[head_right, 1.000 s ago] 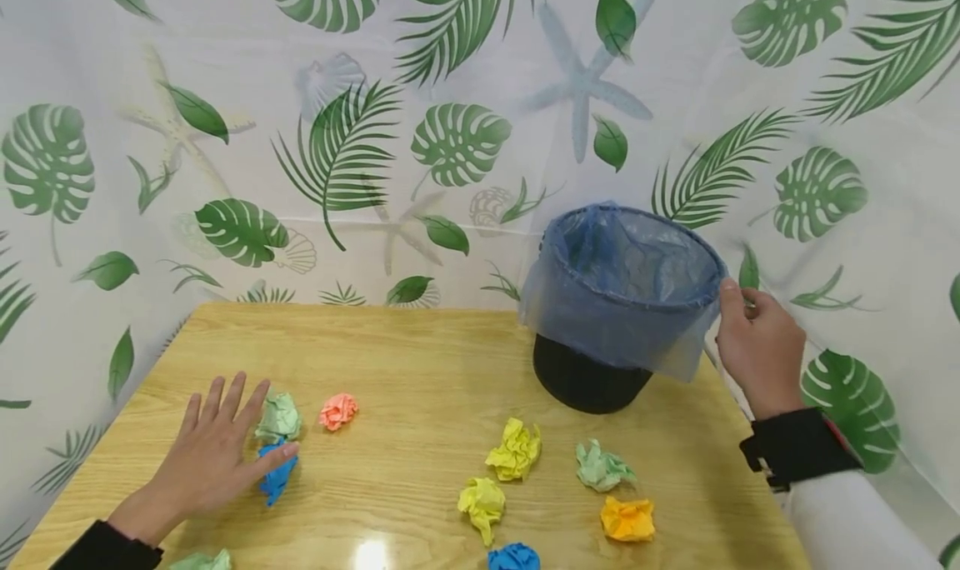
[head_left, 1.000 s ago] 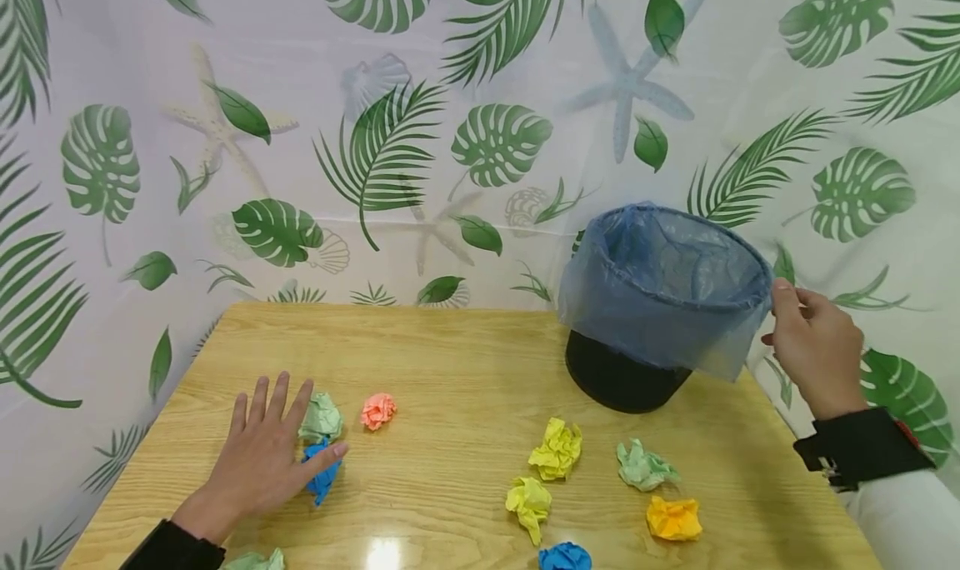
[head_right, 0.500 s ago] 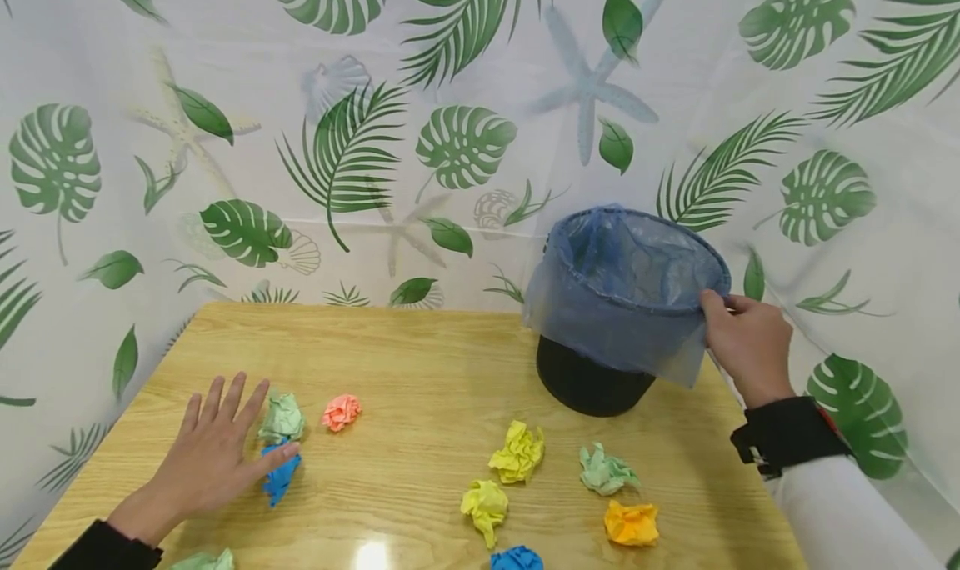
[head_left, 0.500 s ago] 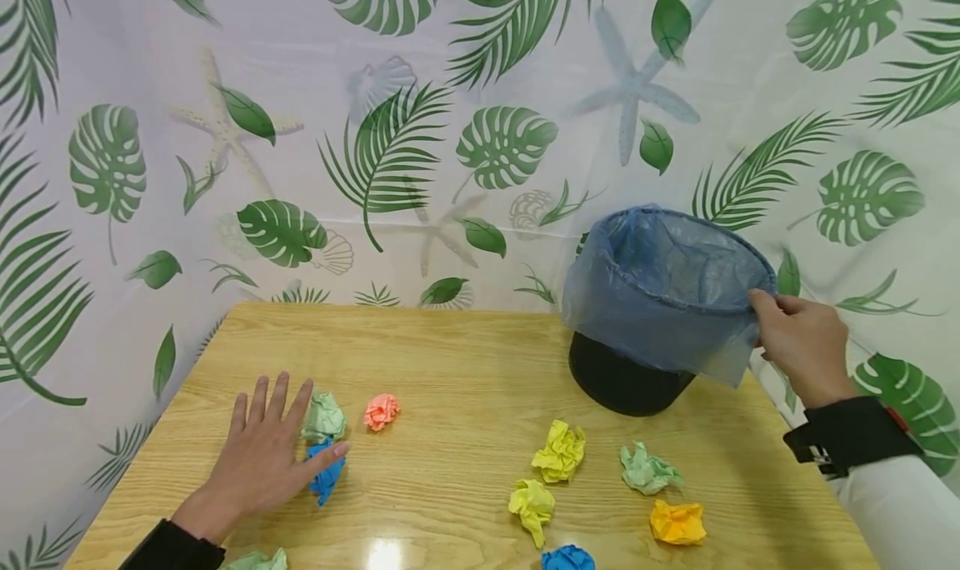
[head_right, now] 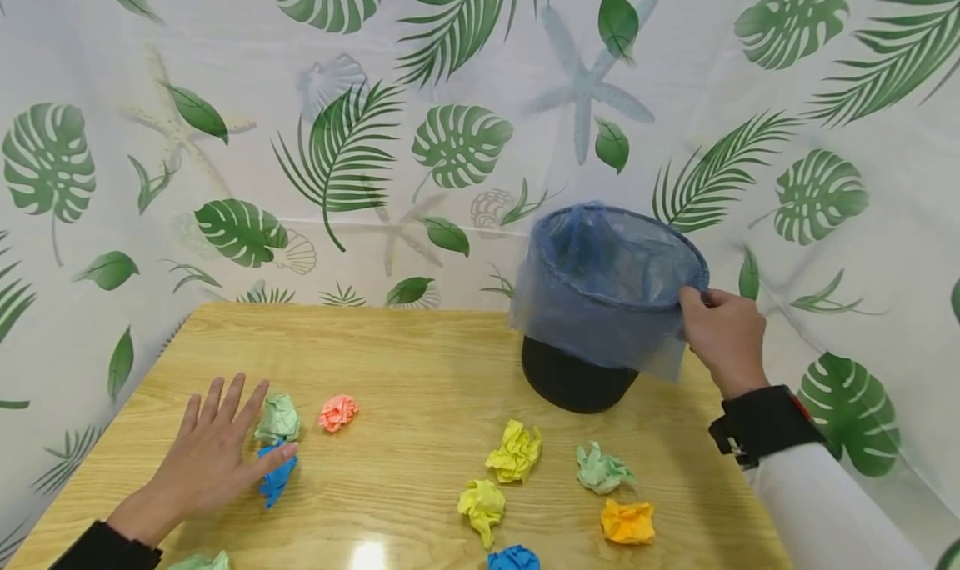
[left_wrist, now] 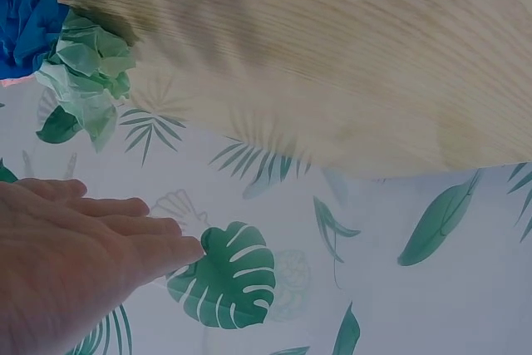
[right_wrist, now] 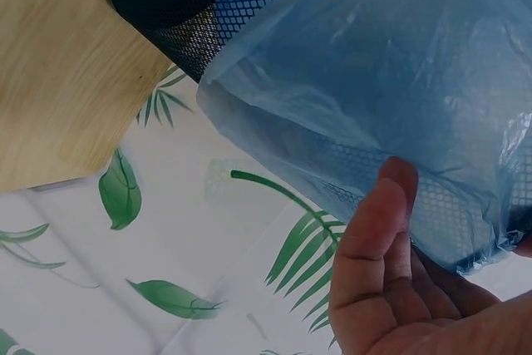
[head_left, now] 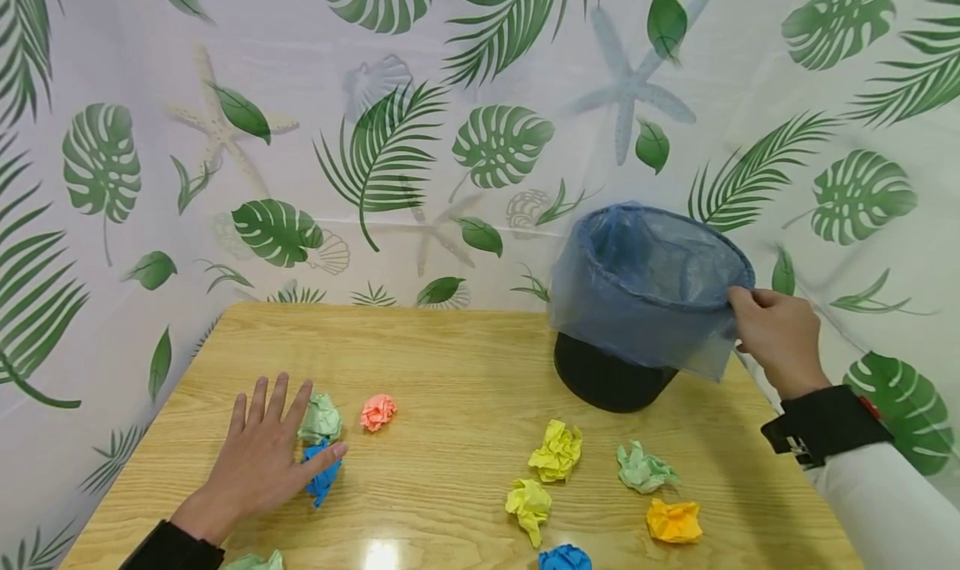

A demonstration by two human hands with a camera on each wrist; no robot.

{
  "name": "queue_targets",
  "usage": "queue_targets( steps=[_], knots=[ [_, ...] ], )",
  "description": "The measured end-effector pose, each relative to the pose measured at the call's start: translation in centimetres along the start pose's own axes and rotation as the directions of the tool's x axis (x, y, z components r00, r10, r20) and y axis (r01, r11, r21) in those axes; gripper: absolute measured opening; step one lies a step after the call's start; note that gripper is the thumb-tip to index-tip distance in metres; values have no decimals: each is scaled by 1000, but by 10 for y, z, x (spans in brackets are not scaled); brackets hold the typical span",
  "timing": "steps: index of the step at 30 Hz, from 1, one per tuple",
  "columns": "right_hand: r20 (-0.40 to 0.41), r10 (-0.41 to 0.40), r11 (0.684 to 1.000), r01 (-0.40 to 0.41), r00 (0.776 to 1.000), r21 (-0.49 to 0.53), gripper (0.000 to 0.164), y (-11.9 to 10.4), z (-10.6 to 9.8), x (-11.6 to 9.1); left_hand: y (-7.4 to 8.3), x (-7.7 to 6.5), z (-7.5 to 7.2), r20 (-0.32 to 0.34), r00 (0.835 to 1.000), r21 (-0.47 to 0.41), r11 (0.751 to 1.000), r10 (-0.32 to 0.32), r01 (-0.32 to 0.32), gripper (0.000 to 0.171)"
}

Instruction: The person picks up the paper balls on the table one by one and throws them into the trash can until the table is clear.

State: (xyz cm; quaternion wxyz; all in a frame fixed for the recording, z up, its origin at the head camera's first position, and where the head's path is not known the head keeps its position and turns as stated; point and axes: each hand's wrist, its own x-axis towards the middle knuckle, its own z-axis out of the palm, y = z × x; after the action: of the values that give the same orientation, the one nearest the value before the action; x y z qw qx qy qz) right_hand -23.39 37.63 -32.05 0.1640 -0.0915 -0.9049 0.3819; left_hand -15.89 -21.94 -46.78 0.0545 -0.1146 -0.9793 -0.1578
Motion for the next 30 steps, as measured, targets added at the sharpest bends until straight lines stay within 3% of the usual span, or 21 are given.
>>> queue_targets(
  steps=[11,23,30],
  knots=[
    [1,-35,999,35,999,10,51,-21,22,3,2,-1,3,1,1000,-5,1000,4,-4,104],
    [48,-149,988,148,988,34,52,-46,53,-4,4,-2,3,-2,1000,-8,1000,3,-3,105],
    [61,-144,988,140,988,65,53,-60,70,-5,4,-1,6,-5,1000,-3,1000,6,-6,106]
  ],
)
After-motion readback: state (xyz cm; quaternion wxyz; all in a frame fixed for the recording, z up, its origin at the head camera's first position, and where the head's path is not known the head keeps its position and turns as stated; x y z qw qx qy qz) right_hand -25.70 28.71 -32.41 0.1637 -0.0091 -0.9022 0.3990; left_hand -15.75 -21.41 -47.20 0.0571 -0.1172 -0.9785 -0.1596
